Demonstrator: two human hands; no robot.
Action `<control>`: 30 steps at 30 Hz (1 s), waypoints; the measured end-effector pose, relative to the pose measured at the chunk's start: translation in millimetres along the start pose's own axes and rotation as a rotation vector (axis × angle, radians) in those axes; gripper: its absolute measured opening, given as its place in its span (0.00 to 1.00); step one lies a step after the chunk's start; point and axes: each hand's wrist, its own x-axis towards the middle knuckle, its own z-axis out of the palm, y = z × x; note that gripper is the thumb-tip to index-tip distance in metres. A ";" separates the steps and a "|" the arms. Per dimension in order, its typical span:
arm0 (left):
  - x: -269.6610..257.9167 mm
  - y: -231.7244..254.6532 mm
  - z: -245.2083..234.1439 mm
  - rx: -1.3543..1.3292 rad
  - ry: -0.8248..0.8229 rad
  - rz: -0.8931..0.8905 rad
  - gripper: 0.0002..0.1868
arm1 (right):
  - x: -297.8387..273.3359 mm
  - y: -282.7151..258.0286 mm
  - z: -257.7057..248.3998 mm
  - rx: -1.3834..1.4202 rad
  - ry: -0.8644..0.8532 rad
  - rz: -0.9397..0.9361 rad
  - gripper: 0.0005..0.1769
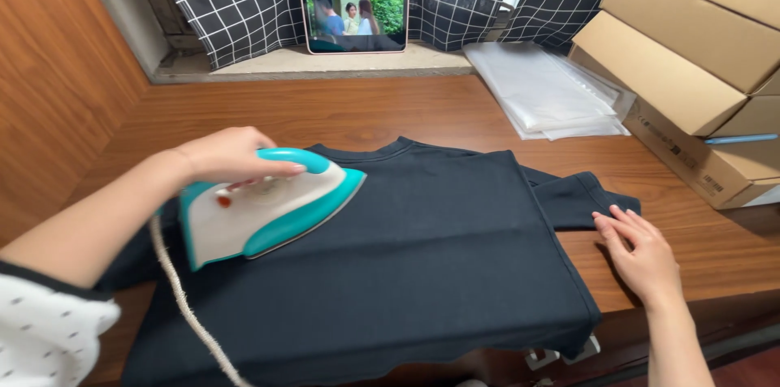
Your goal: Ironing a black t-shirt on a wooden desk using an electric iron.
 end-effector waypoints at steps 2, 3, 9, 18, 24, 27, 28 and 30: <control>25.1 23.5 8.6 0.004 0.006 0.092 0.30 | -0.4 -3.7 -0.1 -0.001 0.005 0.001 0.21; 38.1 35.7 13.4 0.012 0.011 0.180 0.33 | -0.5 -4.9 -0.4 0.002 0.005 0.004 0.22; 116.3 167.8 47.4 0.090 0.006 0.327 0.42 | -7.6 -21.1 -8.9 0.023 -0.023 0.050 0.23; 152.6 239.2 71.4 0.174 -0.005 0.352 0.39 | -5.7 -20.1 -7.9 0.044 0.000 0.081 0.21; 101.4 146.4 39.0 0.156 0.017 0.242 0.36 | -1.1 -5.6 -3.1 0.043 0.015 0.063 0.20; 78.2 72.7 24.9 0.149 0.045 0.152 0.38 | 7.3 12.3 2.6 0.013 0.010 0.036 0.21; 65.5 50.7 18.9 0.152 0.045 0.143 0.38 | 7.0 12.0 2.2 0.019 0.004 0.032 0.21; 40.4 7.4 7.2 0.148 0.066 -0.005 0.35 | 6.5 12.0 1.3 0.018 0.017 0.029 0.22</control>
